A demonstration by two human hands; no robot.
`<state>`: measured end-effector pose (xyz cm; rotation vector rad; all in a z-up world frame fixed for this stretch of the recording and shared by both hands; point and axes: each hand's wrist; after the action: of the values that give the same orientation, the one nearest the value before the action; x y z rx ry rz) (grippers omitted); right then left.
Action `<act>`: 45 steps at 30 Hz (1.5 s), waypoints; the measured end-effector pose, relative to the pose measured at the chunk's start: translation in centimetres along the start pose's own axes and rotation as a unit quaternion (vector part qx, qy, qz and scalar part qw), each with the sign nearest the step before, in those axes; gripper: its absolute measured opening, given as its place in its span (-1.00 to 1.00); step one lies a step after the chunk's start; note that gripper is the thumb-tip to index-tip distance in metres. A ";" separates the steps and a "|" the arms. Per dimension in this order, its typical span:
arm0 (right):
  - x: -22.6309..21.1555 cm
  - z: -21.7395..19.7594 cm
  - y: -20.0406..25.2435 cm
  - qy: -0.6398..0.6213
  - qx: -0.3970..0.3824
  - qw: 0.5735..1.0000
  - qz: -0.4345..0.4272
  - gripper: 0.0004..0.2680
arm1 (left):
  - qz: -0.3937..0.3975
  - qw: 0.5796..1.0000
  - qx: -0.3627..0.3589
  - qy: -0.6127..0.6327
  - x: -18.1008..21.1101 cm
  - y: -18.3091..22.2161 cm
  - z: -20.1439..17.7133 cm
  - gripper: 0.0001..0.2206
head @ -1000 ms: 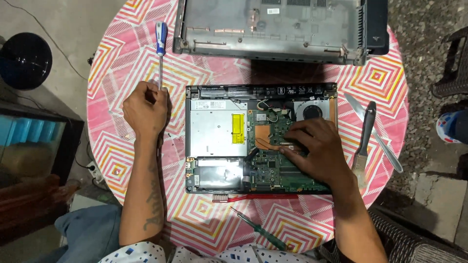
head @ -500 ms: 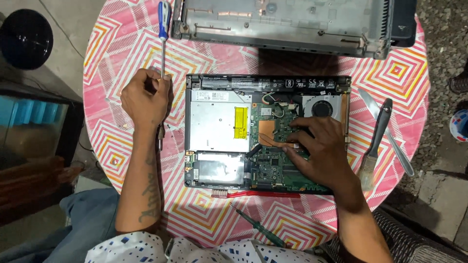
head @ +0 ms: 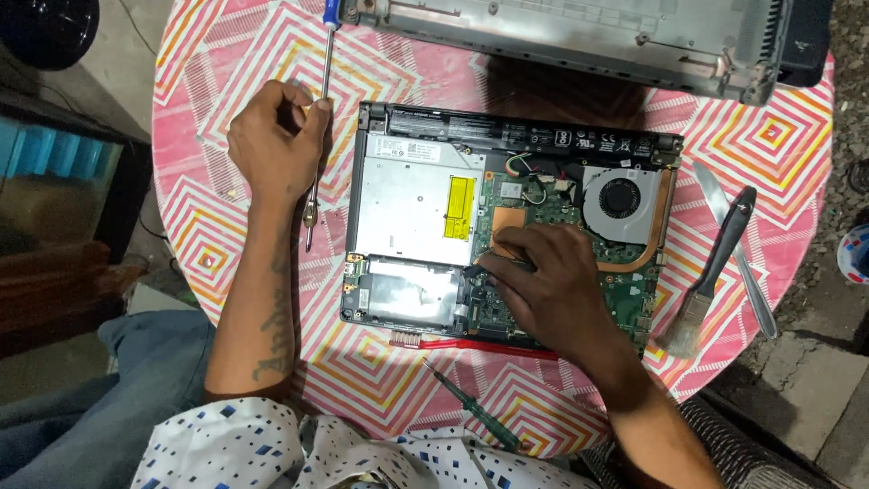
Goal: Installing or replacing an optical drive and other internal components in a laptop using a screwdriver.
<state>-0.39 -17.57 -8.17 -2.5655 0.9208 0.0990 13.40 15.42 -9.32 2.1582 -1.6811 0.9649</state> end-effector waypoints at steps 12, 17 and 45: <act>0.2 -0.1 0.1 -0.117 0.053 0.992 -0.018 -0.78 | 0.005 1.000 0.008 0.007 -0.3 0.0 0.1 -0.89; 0.0 -0.4 -0.1 -0.161 0.059 0.985 -0.025 -0.70 | 0.012 1.000 0.013 0.011 -0.3 0.0 0.2 -0.88; -1.5 -0.6 -1.4 -0.107 0.026 0.992 -0.063 -0.78 | 0.033 0.999 0.021 0.011 -1.2 -0.2 0.5 -0.86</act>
<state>-0.68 -15.95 -6.82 -2.4981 0.6719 0.3025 13.60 16.13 -10.43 2.1225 -1.7471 1.0470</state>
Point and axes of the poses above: each hand's wrist, its own y-axis away from the middle knuckle, its own z-axis out of the palm, x = y × z, and after that the axes turned 13 degrees about -z, right-handed
